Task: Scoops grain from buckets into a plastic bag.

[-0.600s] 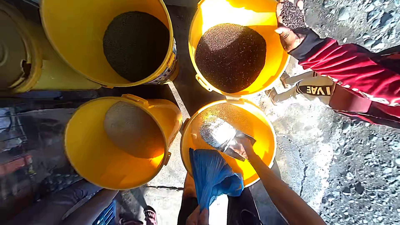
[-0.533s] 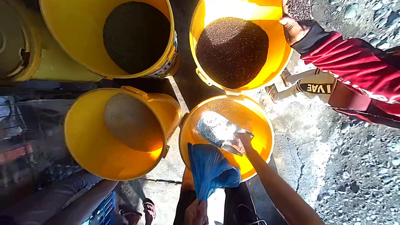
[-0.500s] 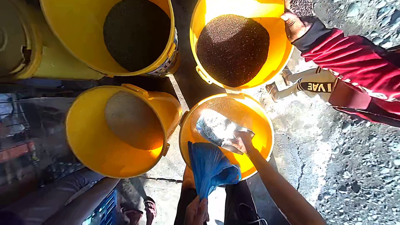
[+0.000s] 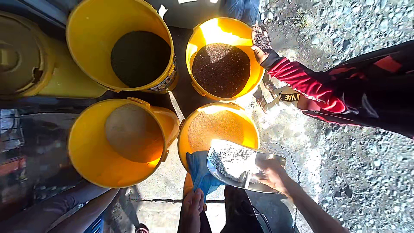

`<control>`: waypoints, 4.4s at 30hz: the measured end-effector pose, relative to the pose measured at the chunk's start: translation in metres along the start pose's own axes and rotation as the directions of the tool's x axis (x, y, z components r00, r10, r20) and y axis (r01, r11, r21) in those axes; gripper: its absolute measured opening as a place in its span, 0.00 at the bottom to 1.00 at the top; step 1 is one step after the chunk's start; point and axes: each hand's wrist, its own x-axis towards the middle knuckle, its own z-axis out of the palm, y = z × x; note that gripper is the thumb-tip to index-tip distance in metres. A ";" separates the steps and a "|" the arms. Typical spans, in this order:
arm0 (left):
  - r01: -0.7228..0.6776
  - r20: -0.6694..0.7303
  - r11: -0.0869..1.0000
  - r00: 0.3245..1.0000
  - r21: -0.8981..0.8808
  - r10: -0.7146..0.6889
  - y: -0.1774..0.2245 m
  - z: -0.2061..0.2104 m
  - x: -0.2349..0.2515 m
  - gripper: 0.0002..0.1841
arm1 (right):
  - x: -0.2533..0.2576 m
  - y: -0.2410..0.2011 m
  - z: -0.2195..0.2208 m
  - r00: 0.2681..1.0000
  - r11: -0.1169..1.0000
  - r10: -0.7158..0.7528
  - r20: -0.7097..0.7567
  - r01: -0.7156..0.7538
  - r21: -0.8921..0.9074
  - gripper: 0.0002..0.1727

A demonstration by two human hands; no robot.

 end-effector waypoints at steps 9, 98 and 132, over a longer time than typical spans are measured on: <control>-0.132 0.155 0.990 0.978 -0.054 0.139 0.026 -0.003 -0.002 0.19 | -0.082 -0.006 -0.011 0.994 0.993 0.104 0.030 -0.102 -0.056 0.25; -0.004 0.104 0.997 0.995 0.083 -0.005 0.024 -0.012 0.024 0.16 | 0.020 -0.059 0.100 0.810 0.136 0.585 -0.039 -0.050 0.989 0.04; -0.045 0.276 0.937 0.960 0.347 -0.056 0.018 -0.046 -0.010 0.15 | 0.271 -0.005 0.235 0.793 0.879 0.477 0.379 -0.418 -0.231 0.20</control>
